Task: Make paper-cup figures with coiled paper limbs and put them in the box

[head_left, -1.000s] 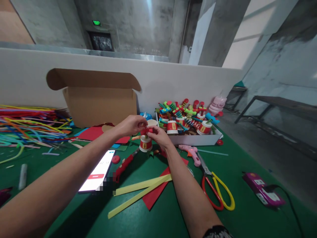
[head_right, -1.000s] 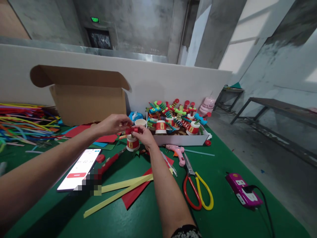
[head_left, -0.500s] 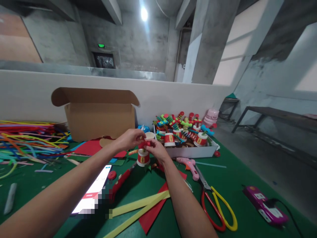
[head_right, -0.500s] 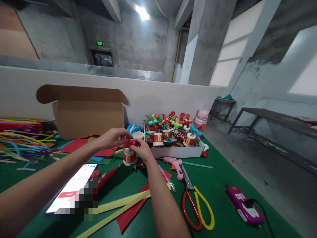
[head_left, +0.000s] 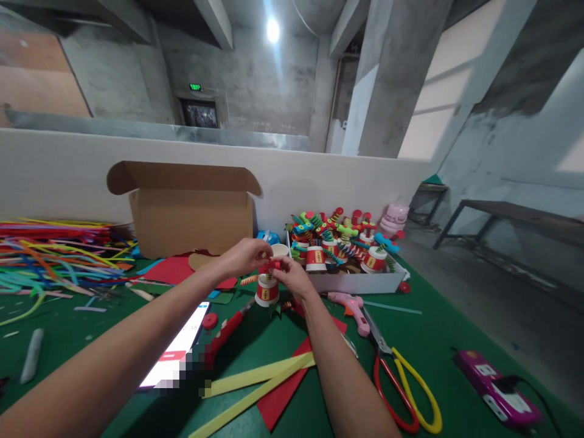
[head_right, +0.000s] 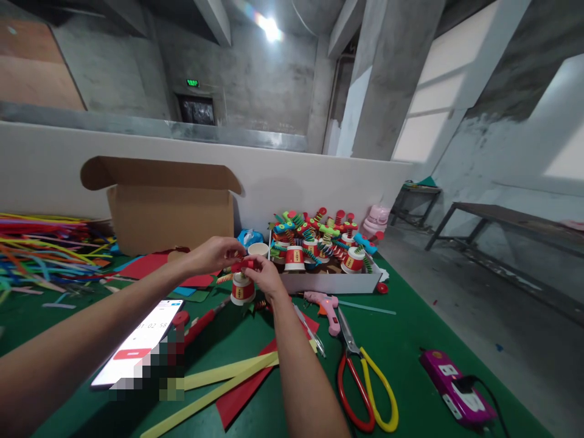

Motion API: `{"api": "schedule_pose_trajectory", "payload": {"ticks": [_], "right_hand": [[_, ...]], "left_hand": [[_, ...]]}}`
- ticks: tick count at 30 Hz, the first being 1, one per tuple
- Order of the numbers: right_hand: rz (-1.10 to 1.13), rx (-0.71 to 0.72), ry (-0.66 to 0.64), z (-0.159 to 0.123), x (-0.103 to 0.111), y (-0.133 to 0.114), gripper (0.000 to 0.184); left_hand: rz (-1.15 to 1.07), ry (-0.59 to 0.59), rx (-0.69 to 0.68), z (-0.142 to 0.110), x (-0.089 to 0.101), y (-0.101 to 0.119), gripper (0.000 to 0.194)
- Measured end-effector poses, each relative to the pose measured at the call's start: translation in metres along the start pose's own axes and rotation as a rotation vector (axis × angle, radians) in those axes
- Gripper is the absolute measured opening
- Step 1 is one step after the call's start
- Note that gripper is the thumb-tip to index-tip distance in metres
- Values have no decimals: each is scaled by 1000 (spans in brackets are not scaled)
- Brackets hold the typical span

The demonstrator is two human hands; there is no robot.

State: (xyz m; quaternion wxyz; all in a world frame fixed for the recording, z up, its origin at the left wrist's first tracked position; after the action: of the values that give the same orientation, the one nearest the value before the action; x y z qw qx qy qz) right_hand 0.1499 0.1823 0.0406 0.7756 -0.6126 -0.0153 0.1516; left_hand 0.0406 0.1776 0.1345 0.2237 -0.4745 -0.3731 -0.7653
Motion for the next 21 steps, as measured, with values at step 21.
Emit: {"api": "schedule_pose_trajectory", "payload": {"ticks": [21], "right_hand": [[14,13,15,0,1,5,33]], "left_hand": [[65,-2,84,5,-6,-1,19]]}}
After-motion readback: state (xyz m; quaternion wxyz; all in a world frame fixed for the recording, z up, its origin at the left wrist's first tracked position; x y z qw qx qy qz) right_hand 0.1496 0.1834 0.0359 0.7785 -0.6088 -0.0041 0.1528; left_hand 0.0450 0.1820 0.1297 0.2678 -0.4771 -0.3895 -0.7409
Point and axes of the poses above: each hand's wrist, its own z-axis towards the middle knuckle, its own x-axis out of the back of the hand, y = z × x, the point moved 7 cm from there along z, towards the middle knuckle, and after that the axes turned 6 degrees about x, right-handed, at the moved point
